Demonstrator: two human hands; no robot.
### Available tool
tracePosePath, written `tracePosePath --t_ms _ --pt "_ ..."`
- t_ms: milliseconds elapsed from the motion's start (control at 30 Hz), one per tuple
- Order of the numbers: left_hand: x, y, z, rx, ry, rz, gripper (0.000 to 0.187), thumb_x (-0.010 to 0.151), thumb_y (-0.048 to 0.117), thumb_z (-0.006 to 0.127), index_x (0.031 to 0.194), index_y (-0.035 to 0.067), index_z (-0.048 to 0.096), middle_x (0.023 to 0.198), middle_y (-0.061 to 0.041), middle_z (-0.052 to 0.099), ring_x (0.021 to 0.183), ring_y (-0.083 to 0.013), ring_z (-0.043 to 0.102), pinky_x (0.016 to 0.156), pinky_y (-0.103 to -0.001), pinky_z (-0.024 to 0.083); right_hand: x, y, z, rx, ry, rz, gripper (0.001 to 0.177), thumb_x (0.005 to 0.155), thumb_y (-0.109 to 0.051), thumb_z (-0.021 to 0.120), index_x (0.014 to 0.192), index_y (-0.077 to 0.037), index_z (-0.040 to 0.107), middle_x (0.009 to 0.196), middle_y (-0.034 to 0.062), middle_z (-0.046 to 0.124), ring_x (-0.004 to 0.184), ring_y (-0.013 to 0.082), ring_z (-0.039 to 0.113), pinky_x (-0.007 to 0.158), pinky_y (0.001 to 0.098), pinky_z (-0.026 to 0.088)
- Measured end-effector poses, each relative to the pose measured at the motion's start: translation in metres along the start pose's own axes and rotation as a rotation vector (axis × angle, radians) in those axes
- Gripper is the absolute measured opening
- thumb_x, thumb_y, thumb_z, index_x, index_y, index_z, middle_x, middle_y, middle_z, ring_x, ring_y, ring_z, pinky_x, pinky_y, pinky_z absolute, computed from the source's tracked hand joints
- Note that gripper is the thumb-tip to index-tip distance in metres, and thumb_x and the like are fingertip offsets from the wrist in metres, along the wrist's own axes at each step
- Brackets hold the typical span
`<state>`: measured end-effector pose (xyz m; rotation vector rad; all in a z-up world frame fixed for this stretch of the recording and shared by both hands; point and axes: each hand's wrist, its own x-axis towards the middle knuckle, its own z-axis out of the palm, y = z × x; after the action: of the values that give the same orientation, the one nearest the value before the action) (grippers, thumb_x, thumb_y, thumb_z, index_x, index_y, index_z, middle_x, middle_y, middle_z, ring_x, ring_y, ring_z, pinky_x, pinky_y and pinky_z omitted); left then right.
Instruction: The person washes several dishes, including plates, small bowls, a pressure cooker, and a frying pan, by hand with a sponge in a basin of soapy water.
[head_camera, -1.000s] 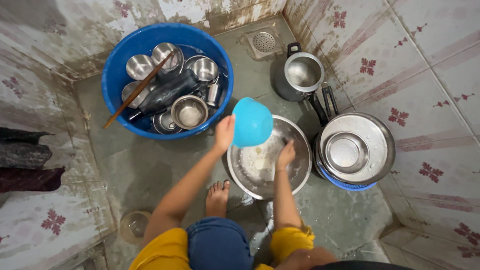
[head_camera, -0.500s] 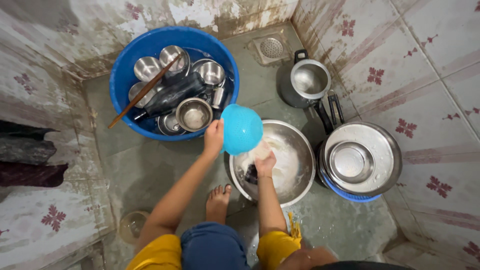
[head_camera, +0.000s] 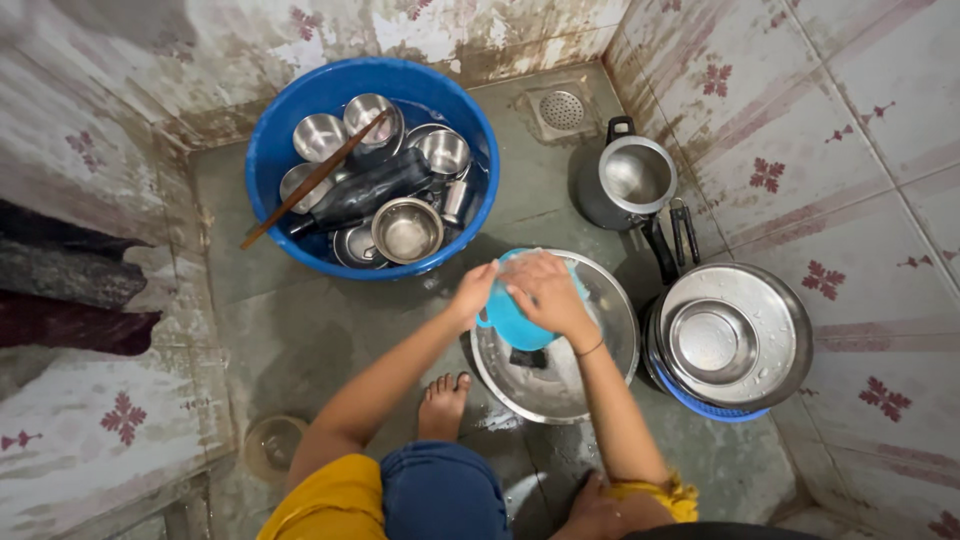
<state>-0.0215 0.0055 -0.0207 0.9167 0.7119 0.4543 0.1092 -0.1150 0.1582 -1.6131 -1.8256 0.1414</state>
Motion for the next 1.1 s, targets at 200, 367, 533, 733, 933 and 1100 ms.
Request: tracePosePath --t_ms 200,367,533,733,933,1100 --pt "-0.008 0.014 0.008 0.026 0.058 0.180 0.045 0.114 0.039 0.050 0.122 -0.001 0.068 0.108 -0.005 0.066 0.096 -0.0102 0.059 0.087 -0.031 0.050 -0.040 0.055 0.013 0.848 0.375 0.662 0.047 0.107 -0.033 0.047 0.140 -0.003 0.060 0.140 0.0181 0.062 0.131 0.0303 0.056 0.115 0.0390 0.040" --pt "-0.013 0.018 0.021 -0.283 0.159 -0.023 0.044 0.107 0.041 0.043 0.129 0.006 0.059 0.113 -0.006 0.068 0.095 -0.0165 0.065 0.081 -0.037 0.053 -0.049 -0.011 0.075 0.080 0.751 0.450 0.055 0.107 -0.015 0.049 0.158 0.003 0.039 0.167 0.0277 0.027 0.156 0.0455 0.023 0.128 0.0486 0.016" --pt "-0.012 0.016 0.044 0.164 0.265 0.305 0.044 0.113 0.038 0.040 0.123 0.002 0.063 0.107 -0.011 0.069 0.092 -0.0158 0.063 0.083 -0.034 0.053 -0.017 -0.019 0.037 -0.533 0.394 0.149 0.048 0.091 -0.029 0.067 0.138 -0.018 0.063 0.148 0.0137 0.053 0.141 0.0397 0.040 0.121 0.0528 0.021" --pt "-0.024 0.041 0.049 0.713 0.141 0.472 0.039 0.111 0.036 0.047 0.103 0.004 0.067 0.082 -0.018 0.065 0.076 -0.0277 0.064 0.074 -0.041 0.052 -0.027 0.041 0.004 0.908 0.769 0.746 0.044 0.103 -0.038 0.057 0.135 -0.008 0.064 0.137 0.0147 0.063 0.128 0.0339 0.057 0.112 0.0476 0.044" --pt "0.007 -0.002 0.014 0.513 0.112 0.574 0.017 0.113 0.022 0.053 0.100 0.014 0.060 0.096 -0.003 0.069 0.098 -0.0180 0.066 0.091 -0.037 0.052 -0.078 0.058 0.039 1.702 1.086 0.736 0.042 0.102 -0.044 0.052 0.123 -0.010 0.067 0.122 0.0089 0.070 0.113 0.0280 0.067 0.101 0.0451 0.054" --pt "0.021 -0.043 -0.007 -0.226 0.026 -0.145 0.032 0.079 -0.005 0.068 0.106 0.012 0.065 0.105 -0.003 0.068 0.096 -0.0188 0.068 0.083 -0.036 0.057 -0.116 0.105 0.092 1.380 0.951 0.739 0.035 0.108 -0.033 0.055 0.124 -0.003 0.067 0.120 0.0107 0.069 0.110 0.0246 0.065 0.099 0.0398 0.053"
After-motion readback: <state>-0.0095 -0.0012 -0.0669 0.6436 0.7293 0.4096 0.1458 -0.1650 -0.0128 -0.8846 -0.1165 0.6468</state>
